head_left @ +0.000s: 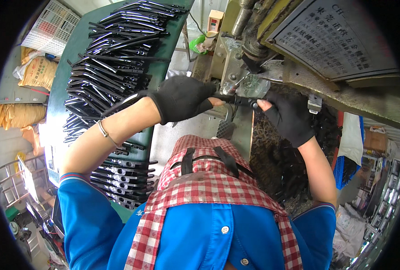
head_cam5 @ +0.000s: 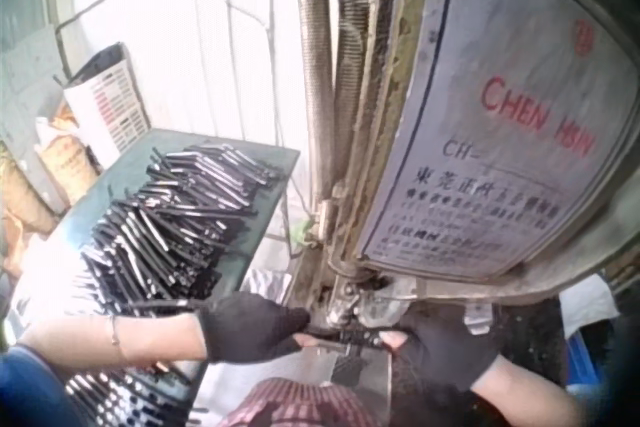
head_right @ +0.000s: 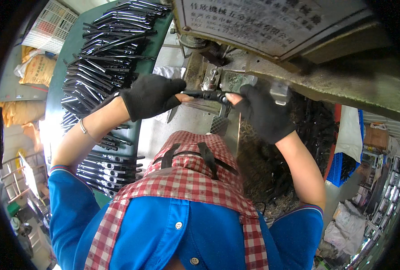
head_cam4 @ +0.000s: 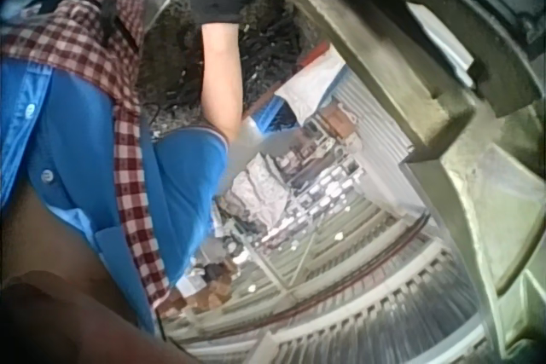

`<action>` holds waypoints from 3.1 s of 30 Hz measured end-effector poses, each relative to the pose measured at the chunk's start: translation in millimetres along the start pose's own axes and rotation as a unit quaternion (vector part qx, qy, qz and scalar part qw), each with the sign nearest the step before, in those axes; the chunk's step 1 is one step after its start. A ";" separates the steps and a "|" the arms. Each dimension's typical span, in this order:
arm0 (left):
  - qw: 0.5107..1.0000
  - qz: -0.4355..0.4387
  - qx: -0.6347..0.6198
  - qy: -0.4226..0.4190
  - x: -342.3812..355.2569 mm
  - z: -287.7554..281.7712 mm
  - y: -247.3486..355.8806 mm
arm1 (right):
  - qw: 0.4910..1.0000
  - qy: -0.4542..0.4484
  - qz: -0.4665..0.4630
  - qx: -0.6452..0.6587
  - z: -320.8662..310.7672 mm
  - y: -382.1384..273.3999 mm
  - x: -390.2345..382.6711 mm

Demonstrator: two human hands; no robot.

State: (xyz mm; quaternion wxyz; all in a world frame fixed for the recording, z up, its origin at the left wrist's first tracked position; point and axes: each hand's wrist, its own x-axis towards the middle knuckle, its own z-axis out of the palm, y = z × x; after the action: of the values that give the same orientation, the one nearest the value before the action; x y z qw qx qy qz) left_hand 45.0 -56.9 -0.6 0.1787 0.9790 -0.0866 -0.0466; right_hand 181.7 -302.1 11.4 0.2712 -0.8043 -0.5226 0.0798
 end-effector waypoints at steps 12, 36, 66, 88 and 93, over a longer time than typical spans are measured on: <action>0.996 0.043 0.053 0.060 34.6 -5.5 -34.9 | 0.998 -0.007 0.026 -0.064 1.9 42.0 15.5; 0.996 0.086 0.020 -0.009 53.8 -12.1 -45.0 | 0.988 -0.018 0.111 -0.102 10.3 65.7 24.9; 0.993 0.103 0.054 0.015 57.2 14.4 -63.7 | 0.977 -0.053 0.195 -0.064 20.9 40.9 32.1; 0.993 0.083 -0.014 -0.084 59.9 -14.0 -56.5 | 0.981 -0.081 0.172 -0.022 18.8 51.0 30.2; 0.991 0.093 0.013 -0.096 68.1 -15.1 -57.1 | 0.977 -0.093 0.192 0.013 26.1 71.4 29.0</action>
State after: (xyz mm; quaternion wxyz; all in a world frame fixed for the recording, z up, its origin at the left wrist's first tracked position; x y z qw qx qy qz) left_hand 122.3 -11.8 -11.0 0.1604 0.9599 -0.1944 -0.1229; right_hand 240.6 -289.2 -43.1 0.2115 -0.8753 -0.3799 0.2116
